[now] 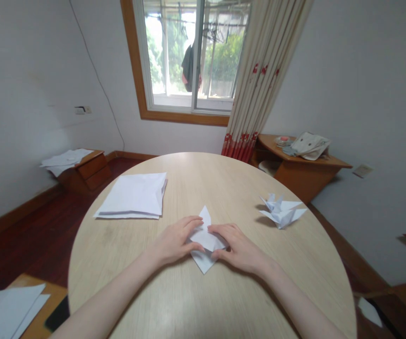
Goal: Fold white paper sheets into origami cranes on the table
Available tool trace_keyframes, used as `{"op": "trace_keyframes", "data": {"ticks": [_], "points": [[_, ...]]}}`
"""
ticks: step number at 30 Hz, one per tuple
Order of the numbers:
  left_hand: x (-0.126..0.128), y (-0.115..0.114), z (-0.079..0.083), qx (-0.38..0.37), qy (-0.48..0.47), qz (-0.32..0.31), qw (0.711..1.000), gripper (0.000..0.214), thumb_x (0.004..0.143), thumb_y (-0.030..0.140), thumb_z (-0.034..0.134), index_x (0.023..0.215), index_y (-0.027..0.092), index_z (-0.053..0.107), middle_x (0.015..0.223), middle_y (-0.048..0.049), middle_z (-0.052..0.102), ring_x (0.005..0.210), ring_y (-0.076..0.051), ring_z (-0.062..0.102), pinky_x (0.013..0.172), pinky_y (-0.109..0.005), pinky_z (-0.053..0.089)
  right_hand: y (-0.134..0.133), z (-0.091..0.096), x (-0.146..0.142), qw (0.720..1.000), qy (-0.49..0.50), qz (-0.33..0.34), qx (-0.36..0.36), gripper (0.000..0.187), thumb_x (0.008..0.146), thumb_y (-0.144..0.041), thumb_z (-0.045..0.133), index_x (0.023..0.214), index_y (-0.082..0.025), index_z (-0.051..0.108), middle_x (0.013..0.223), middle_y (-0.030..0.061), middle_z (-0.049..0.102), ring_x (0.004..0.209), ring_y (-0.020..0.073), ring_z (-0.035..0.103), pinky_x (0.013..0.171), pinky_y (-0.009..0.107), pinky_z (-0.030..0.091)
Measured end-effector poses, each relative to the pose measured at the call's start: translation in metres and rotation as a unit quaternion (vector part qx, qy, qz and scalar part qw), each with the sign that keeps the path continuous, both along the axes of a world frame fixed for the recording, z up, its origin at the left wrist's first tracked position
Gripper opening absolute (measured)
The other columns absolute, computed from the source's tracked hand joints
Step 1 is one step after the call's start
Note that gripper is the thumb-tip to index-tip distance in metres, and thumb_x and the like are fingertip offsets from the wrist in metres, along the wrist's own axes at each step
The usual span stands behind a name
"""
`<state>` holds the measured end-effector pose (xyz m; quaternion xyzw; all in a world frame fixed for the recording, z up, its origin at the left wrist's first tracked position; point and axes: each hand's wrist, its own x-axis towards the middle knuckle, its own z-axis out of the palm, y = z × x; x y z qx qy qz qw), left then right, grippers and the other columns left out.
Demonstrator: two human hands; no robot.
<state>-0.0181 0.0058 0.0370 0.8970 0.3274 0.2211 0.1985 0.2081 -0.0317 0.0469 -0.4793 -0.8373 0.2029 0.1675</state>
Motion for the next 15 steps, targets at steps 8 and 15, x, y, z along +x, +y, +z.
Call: {"op": "trace_keyframes", "data": {"ticks": [8, 15], "points": [[0.012, -0.004, -0.015, 0.091, -0.041, 0.048, 0.994, 0.095, 0.063, 0.042, 0.082, 0.137, 0.023, 0.026, 0.14, -0.0177, 0.04, 0.127, -0.033, 0.043, 0.102, -0.052, 0.04, 0.001, -0.004, -0.001, 0.998, 0.045, -0.003, 0.035, 0.032, 0.088, -0.038, 0.058, 0.115, -0.021, 0.053, 0.125, 0.0106, 0.059, 0.111, 0.0273, 0.053, 0.096, 0.046, 0.04], [0.014, -0.001, -0.022, 0.157, -0.044, 0.079, 0.983, 0.111, 0.058, 0.051, 0.083, 0.141, 0.023, 0.016, 0.142, -0.0194, 0.033, 0.131, -0.037, 0.035, 0.104, -0.056, 0.034, 0.003, -0.012, 0.0, 0.967, 0.122, -0.002, 0.221, 0.021, 0.088, -0.032, 0.057, 0.105, -0.021, 0.049, 0.117, 0.0117, 0.06, 0.11, 0.0249, 0.054, 0.093, 0.042, 0.043]]}}
